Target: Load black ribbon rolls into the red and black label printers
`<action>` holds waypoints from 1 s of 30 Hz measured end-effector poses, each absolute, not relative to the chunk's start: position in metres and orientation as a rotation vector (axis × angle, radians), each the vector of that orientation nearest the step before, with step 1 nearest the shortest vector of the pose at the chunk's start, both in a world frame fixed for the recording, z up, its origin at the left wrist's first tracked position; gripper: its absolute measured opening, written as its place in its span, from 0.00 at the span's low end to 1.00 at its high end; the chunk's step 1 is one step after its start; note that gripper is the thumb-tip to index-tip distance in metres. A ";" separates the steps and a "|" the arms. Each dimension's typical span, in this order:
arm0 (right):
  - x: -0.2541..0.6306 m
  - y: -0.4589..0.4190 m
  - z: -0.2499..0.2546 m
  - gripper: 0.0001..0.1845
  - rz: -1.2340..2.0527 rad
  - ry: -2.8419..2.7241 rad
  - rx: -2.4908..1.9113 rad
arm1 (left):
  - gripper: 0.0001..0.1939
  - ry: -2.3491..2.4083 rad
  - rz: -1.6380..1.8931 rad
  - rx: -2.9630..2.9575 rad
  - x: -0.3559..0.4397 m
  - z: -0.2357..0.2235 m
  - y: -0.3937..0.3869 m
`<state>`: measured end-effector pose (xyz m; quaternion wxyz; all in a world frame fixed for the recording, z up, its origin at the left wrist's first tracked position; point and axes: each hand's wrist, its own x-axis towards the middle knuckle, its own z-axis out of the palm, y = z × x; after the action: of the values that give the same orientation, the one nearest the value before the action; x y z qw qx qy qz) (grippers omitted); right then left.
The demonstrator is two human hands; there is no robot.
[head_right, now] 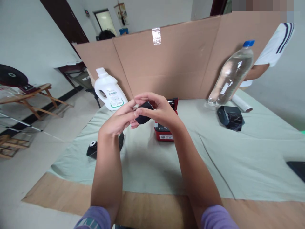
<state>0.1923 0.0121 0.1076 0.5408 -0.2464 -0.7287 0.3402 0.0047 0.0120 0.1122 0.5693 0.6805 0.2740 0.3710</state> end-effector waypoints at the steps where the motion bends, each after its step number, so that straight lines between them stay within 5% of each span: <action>1: 0.191 0.012 0.107 0.18 0.793 -1.719 -0.570 | 0.25 0.622 0.868 1.642 0.004 0.112 0.013; 4: 0.183 0.010 0.105 0.15 0.761 -1.683 -0.590 | 0.28 0.621 0.882 1.746 0.002 0.112 0.015; 10: 0.155 0.009 0.093 0.14 0.647 -1.511 -0.800 | 0.09 0.871 0.990 2.031 -0.007 0.123 0.008; 19: 0.111 0.012 0.060 0.12 0.896 -1.416 -0.814 | 0.15 1.198 0.992 1.997 -0.052 0.118 0.014; 26: 0.062 0.007 -0.033 0.13 1.238 -1.283 -0.990 | 0.20 1.980 1.516 1.387 -0.113 0.118 0.002; 30: 0.048 0.000 -0.075 0.12 1.154 -1.419 -1.074 | 0.16 2.247 1.500 1.327 -0.167 0.098 -0.003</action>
<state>0.0481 -0.0001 -0.0747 0.4884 -0.4419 -0.5839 0.4746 -0.1665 -0.0029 0.0982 0.0654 0.4400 0.7449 0.4973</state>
